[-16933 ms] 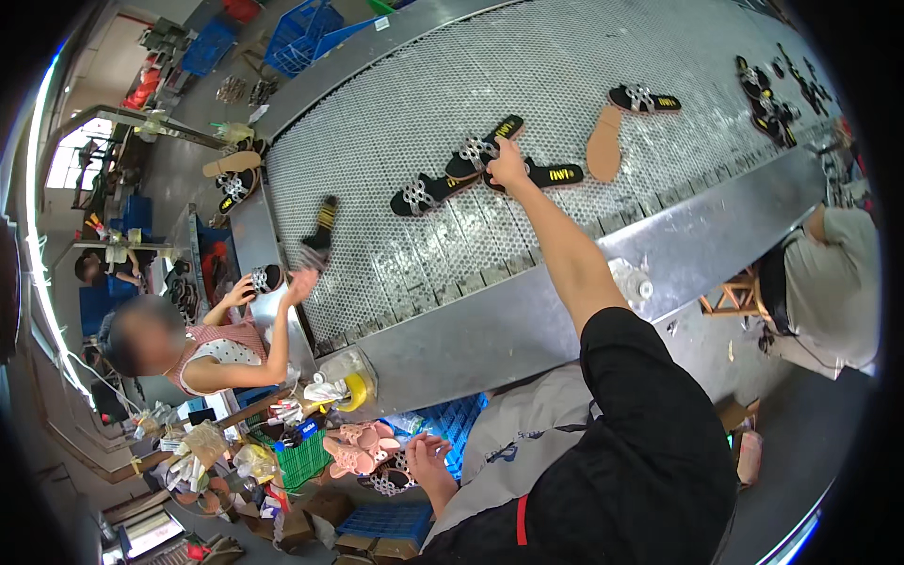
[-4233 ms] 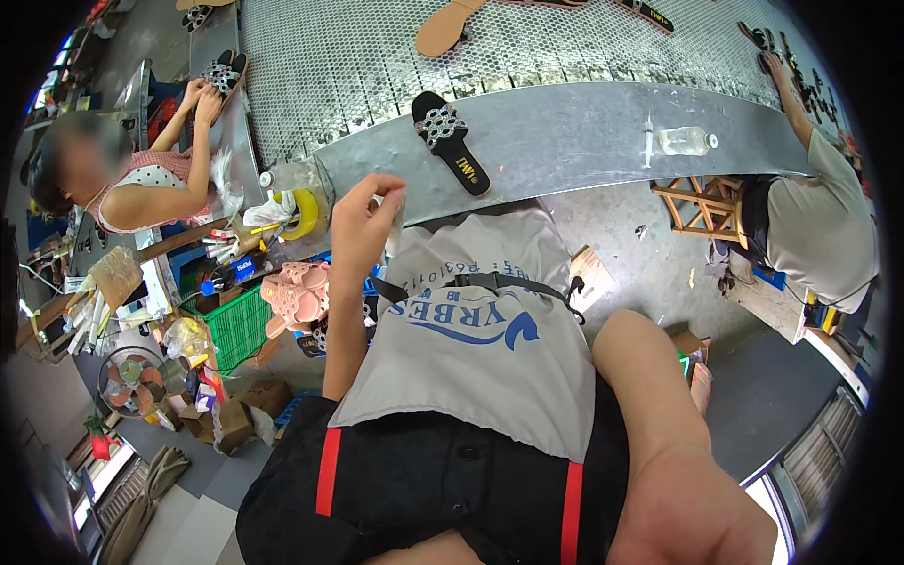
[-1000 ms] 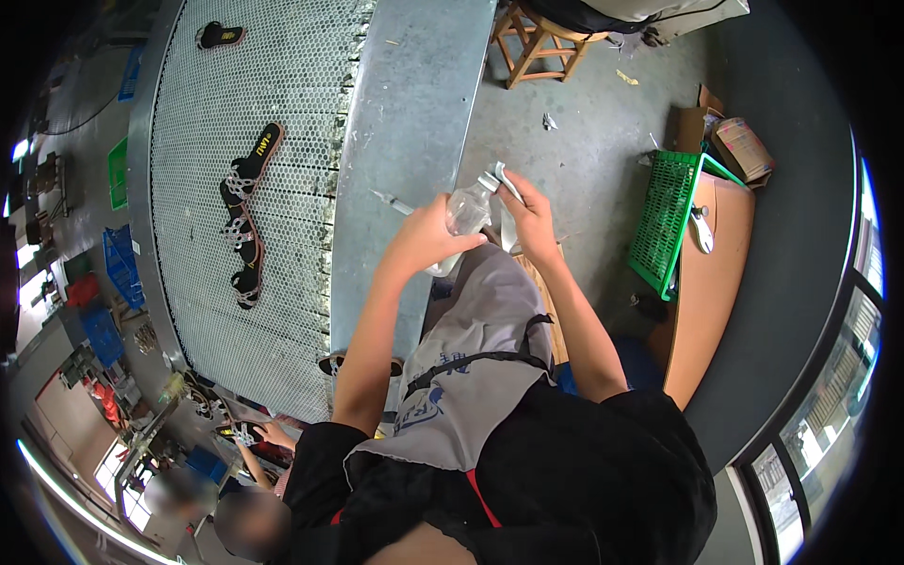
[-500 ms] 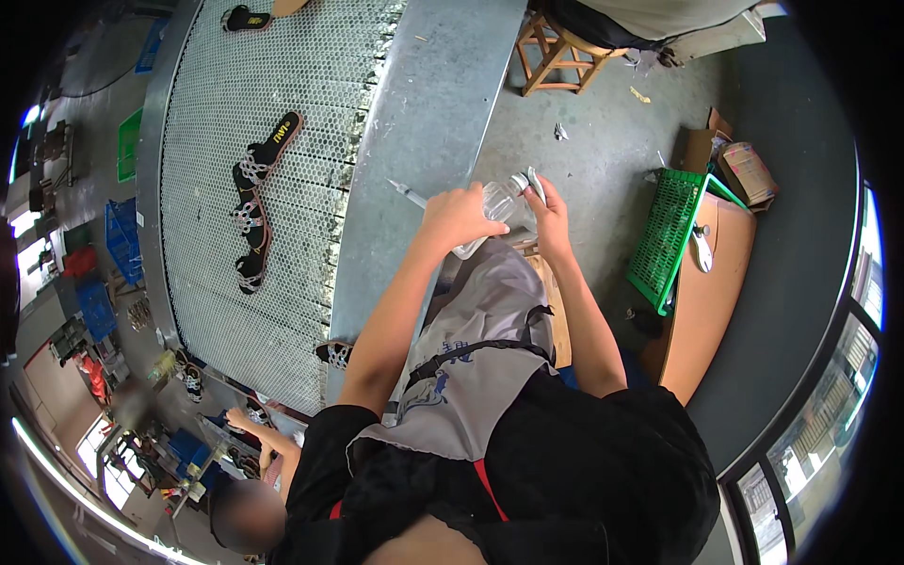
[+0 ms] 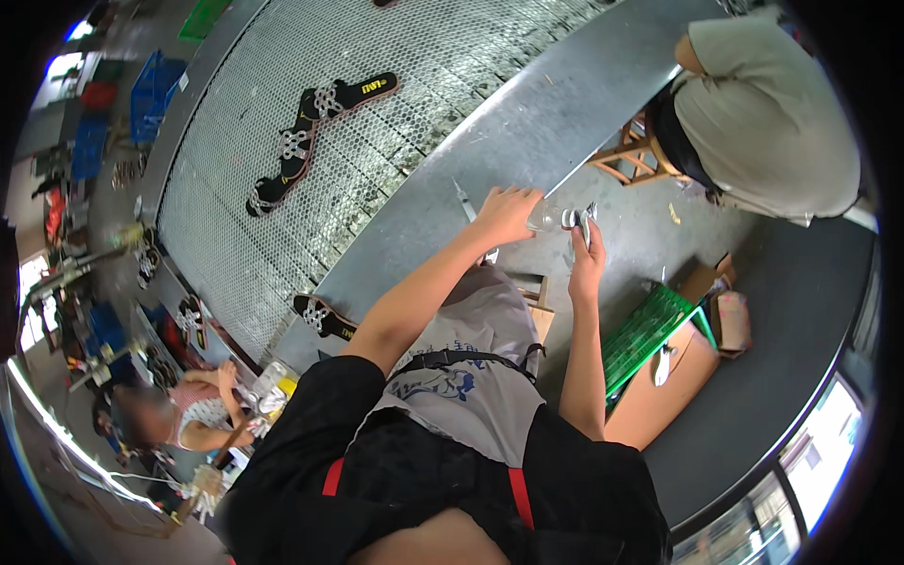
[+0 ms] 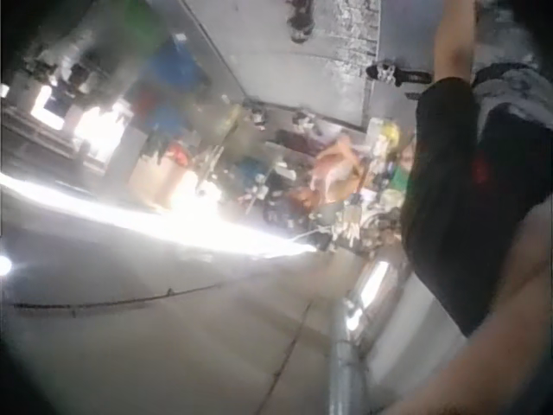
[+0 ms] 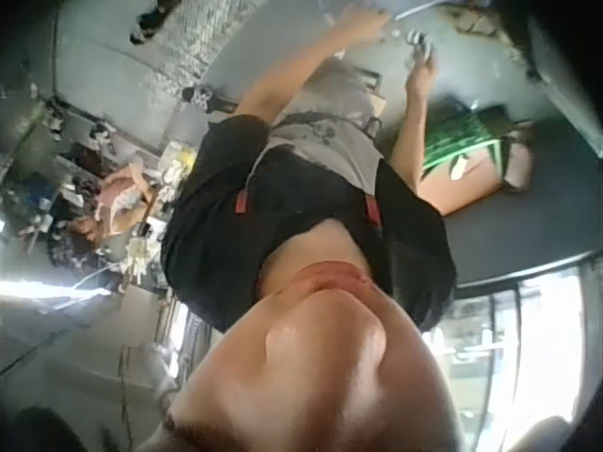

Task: Assembling, inspecting, and cleaning footwear components on a factory production line.

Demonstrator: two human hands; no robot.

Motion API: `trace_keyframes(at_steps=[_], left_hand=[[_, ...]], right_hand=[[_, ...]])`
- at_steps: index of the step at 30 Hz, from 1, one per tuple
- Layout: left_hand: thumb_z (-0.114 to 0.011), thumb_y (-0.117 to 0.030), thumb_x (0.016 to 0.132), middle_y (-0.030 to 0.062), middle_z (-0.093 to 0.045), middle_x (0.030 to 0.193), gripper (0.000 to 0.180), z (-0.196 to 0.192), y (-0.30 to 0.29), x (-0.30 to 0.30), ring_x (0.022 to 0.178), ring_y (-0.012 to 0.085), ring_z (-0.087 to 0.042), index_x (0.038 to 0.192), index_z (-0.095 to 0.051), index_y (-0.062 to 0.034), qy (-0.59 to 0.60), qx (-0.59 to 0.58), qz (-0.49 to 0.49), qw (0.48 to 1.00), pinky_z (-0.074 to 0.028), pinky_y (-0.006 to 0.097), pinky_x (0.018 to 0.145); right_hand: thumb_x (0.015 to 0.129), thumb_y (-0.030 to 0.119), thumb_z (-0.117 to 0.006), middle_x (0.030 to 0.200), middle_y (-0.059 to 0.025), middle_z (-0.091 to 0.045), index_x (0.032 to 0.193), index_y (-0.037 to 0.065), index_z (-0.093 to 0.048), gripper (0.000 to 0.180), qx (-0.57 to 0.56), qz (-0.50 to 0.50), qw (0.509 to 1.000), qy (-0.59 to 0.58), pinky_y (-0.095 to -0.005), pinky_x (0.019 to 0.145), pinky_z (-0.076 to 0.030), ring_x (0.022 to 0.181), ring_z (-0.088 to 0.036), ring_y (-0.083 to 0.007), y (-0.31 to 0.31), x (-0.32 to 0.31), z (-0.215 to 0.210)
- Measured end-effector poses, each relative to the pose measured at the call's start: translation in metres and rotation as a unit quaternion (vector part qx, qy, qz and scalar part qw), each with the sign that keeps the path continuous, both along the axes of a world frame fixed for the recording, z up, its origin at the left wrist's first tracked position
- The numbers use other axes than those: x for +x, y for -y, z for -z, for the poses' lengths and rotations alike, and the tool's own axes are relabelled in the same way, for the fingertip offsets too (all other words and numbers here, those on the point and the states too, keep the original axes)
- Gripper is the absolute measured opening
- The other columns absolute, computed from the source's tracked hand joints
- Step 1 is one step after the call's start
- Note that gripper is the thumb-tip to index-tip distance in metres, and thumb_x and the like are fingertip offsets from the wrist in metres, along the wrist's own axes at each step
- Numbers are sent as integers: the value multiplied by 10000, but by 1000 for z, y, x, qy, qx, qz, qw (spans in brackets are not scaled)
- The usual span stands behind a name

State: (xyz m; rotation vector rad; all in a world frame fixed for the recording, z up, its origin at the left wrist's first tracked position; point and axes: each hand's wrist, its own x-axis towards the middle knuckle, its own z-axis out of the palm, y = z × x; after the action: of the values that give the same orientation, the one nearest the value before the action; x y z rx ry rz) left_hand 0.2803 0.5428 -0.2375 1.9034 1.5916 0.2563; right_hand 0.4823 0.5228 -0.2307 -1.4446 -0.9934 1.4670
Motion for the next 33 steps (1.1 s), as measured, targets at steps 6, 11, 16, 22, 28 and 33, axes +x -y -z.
trace_keyframes(at_steps=[6, 11, 16, 22, 28, 33], left_hand=[[-862, -202, 628, 108, -647, 1194, 702, 17, -26, -18, 1137, 326, -601, 1248, -553, -87, 118, 64, -77, 988, -454, 469, 956], [-869, -138, 624, 162, -593, 1310, 728, 33, -34, -20, 1248, 361, -540, 1280, -558, -80, 273, 74, -172, 944, -430, 449, 1037], [-873, -100, 645, 212, -359, 1553, 805, 48, -26, -20, 1437, 355, -369, 1369, -521, -123, 404, 57, -217, 887, -328, 421, 1165], [-827, -78, 676, 175, -442, 1484, 762, 56, -9, -22, 1432, 335, -376, 1369, -514, -125, 417, 111, -250, 867, -302, 397, 1179], [-671, -34, 726, 152, -591, 1245, 494, 23, 69, -49, 1133, 370, -550, 1213, -589, -62, 284, 201, -246, 904, -435, 456, 1015], [-630, -132, 771, 135, -644, 930, 267, -59, 219, -148, 919, 357, -597, 1018, -652, -35, -24, 271, -418, 867, -477, 487, 828]], right_hand=[[1007, 107, -569, 1006, 31, -656, 1244, 55, -628, 249, 26, -69, 996, 49, -200, 765, -362, 817, -427, -38, -15, -8, -26], [1008, 109, -567, 1007, 10, -670, 1256, 49, -624, 261, 14, -86, 994, 72, -241, 865, -379, 919, -492, -58, -15, -4, -42], [1013, 108, -564, 991, 17, -670, 1281, 43, -614, 280, 18, -108, 988, 107, -215, 806, -379, 870, -471, -36, 0, 9, -51], [1011, 126, -573, 1031, -6, -686, 1265, 26, -610, 276, 17, -161, 980, 114, -259, 918, -385, 959, -518, -86, 24, 6, -48], [994, 127, -591, 951, 43, -607, 1069, 42, -689, 149, -9, -173, 979, 103, -232, 797, -381, 861, -481, -57, 59, -12, -30], [1010, 171, -577, 937, 44, -627, 1143, 26, -673, 219, -43, -292, 947, 129, -225, 707, -385, 781, -454, -37, 80, -36, -27]])
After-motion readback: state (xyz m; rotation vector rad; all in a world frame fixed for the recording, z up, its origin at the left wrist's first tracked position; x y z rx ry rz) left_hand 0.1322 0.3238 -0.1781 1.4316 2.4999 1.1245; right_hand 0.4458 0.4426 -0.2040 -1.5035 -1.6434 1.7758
